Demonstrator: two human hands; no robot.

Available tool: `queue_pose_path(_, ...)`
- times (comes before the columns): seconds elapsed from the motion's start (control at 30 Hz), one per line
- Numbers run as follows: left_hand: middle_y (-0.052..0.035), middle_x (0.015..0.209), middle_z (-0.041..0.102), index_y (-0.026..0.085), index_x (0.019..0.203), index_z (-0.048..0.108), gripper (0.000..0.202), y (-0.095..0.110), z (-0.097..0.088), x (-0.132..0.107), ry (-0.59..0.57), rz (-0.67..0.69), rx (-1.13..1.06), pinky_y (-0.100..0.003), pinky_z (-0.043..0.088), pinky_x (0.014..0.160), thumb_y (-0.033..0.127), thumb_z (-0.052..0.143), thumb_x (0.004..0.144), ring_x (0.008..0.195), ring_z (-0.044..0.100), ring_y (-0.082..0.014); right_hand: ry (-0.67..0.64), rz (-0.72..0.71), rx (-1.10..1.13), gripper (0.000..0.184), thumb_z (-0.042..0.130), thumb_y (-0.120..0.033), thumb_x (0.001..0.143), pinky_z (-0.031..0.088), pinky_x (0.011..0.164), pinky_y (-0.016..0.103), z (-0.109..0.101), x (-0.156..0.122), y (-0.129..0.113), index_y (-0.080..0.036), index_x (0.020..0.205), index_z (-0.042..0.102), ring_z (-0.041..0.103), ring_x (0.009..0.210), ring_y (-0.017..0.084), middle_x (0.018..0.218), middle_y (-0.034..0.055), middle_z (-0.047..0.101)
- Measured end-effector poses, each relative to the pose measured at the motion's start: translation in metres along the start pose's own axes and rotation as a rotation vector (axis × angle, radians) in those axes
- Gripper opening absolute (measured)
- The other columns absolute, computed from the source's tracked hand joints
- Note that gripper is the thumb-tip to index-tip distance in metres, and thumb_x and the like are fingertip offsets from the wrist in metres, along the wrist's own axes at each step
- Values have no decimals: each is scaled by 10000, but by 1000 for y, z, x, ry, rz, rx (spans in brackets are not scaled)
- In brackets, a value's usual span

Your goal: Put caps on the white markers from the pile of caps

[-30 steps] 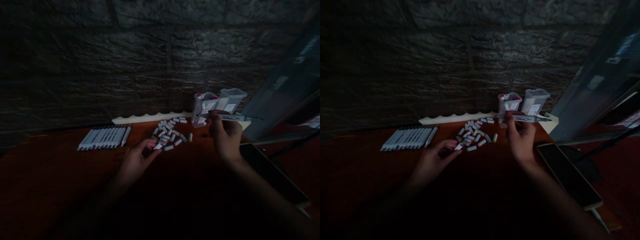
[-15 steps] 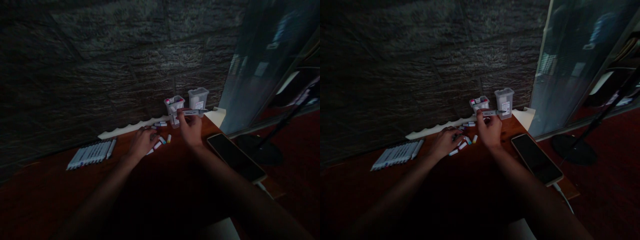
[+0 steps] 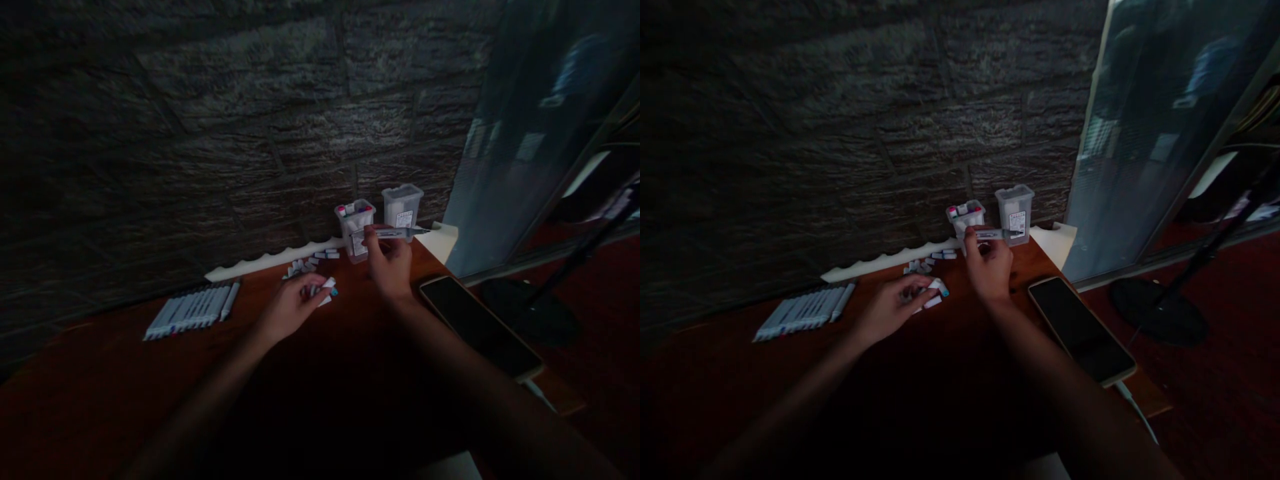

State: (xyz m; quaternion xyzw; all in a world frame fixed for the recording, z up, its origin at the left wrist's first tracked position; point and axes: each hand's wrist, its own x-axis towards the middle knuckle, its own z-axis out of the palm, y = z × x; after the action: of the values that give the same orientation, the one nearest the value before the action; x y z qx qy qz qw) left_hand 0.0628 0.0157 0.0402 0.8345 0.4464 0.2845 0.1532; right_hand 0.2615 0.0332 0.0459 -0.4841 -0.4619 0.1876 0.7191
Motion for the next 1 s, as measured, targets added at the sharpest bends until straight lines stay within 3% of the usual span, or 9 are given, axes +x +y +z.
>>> queue_pose_path(0.13, -50, 1015, 718, 204, 1197, 601, 345, -21, -20, -50, 106, -91, -293, -323, 545, 842, 317, 601, 871, 901, 675, -178, -73, -22, -17, 316, 593, -436, 834, 478, 577, 292, 4, -11, -7, -138, 843, 699, 617, 620, 159, 677, 48, 667)
queue_pose_path(0.3, -57, 1001, 723, 193, 1038, 665, 231, -37, -17, -83, 145, -186, -382, -301, 562, 821, 276, 656, 822, 881, 684, -179, -275, -90, -16, 234, 599, -397, 855, 495, 592, 279, 11, -44, -25, -179, 868, 684, 626, 667, 154, 705, 23, 665)
queue_pose_path(0.47, -54, 975, 729, 195, 999, 631, 192, -38, -12, -86, 136, -235, -540, -290, 564, 836, 240, 662, 816, 902, 692, -172, -460, -219, -65, 110, 616, -306, 857, 532, 635, 280, 12, -71, -37, -216, 885, 674, 662, 751, 162, 833, 29, 705)
queue_pose_path(0.6, -40, 925, 740, 200, 948, 626, 174, -36, -10, -84, 152, -241, -582, -283, 569, 816, 221, 694, 789, 875, 699, -166, -537, -285, -70, 80, 628, -253, 850, 551, 686, 274, 9, -76, -40, -232, 909, 678, 677, 807, 160, 900, 33, 716)
queue_pose_path(0.8, -36, 1006, 744, 194, 1030, 685, 221, -35, -7, -84, 114, -239, -624, -260, 555, 844, 213, 675, 811, 910, 696, -158, -817, -333, -96, 126, 624, -189, 851, 563, 758, 253, 8, -81, -38, -216, 952, 694, 692, 863, 149, 968, 28, 731)
queue_pose_path(1.0, -27, 961, 751, 189, 1040, 699, 222, -31, -8, -85, 72, -269, -617, -220, 557, 750, 202, 643, 825, 839, 695, -143, -877, -369, -127, 204, 621, -188, 859, 554, 787, 240, 9, -81, -33, -221, 1052, 678, 686, 903, 135, 1003, 16, 730)
